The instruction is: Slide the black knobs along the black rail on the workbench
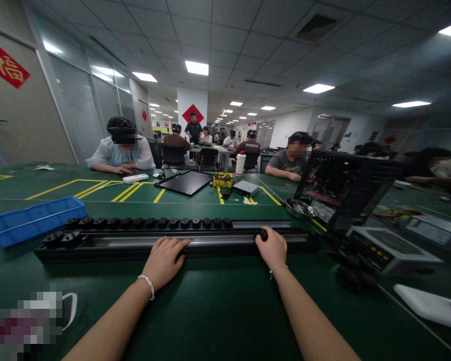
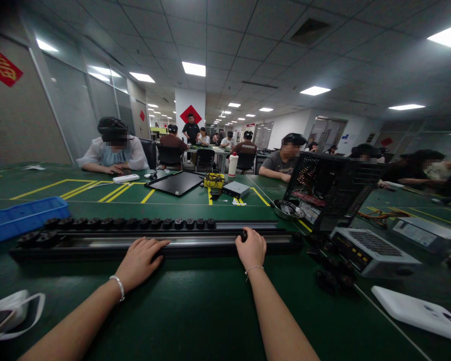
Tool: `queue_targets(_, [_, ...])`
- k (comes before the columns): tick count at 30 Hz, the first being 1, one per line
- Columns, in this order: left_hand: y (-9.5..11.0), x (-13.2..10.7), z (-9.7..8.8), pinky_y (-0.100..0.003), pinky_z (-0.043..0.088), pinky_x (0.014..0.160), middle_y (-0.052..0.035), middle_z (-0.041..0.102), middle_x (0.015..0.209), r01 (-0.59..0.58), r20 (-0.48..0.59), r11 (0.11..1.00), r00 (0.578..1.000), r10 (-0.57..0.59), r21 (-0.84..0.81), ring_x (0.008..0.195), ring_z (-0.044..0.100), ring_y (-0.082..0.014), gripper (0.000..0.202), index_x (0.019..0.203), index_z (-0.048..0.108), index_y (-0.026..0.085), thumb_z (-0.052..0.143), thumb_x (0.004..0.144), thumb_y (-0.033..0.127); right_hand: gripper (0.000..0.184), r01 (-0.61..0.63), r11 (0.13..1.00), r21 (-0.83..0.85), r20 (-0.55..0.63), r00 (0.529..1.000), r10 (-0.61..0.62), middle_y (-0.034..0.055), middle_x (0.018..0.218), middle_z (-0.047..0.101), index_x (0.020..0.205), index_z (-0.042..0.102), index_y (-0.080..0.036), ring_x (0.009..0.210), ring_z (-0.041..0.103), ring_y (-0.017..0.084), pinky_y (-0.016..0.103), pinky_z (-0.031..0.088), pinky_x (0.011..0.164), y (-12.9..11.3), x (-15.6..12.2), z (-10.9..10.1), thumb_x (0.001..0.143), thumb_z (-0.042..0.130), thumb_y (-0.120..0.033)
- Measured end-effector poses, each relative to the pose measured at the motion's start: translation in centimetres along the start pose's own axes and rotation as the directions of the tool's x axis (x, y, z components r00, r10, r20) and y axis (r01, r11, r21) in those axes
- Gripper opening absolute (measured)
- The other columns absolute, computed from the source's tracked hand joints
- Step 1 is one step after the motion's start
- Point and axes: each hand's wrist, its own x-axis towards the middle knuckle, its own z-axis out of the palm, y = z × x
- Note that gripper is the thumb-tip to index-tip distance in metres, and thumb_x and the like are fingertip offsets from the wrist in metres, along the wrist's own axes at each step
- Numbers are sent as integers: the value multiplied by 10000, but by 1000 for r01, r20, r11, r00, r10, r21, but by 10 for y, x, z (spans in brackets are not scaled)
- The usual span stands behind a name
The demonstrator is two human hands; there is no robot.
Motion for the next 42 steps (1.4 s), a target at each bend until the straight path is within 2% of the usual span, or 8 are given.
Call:
queue_targets(24, [-2,-1,2,-420,248,998,-8,614,1020,9,11,1000,1000,-9,-12,992,520,-187,383,1159,506,302,431,786,256,367,-15,1000,-25,48,999,16,64,1068,593,1078,542,-204,1036,499,218,357,317,901,3,2,-2,742,437,-309])
queue_targets(31, [0,0,0,-412,264,982,-9,614,1017,6,17,1000,1000,-6,-4,979,522,-185,379,1150,514,294,441,781,252,402,-15,996,-86,21,1000,17,70,1180,541,1121,523,-199,1190,382,216,402,168,1015,5,2,3,755,425,-330])
queue_targets(42, [-1,-1,0,-417,253,993,-11,611,1022,13,19,1000,1000,-13,-16,996,517,-187,384,1157,507,295,434,783,250,416,-34,999,-40,30,999,35,64,1171,553,1121,510,-195,1140,435,206,401,157,1021,7,4,4,737,431,-333])
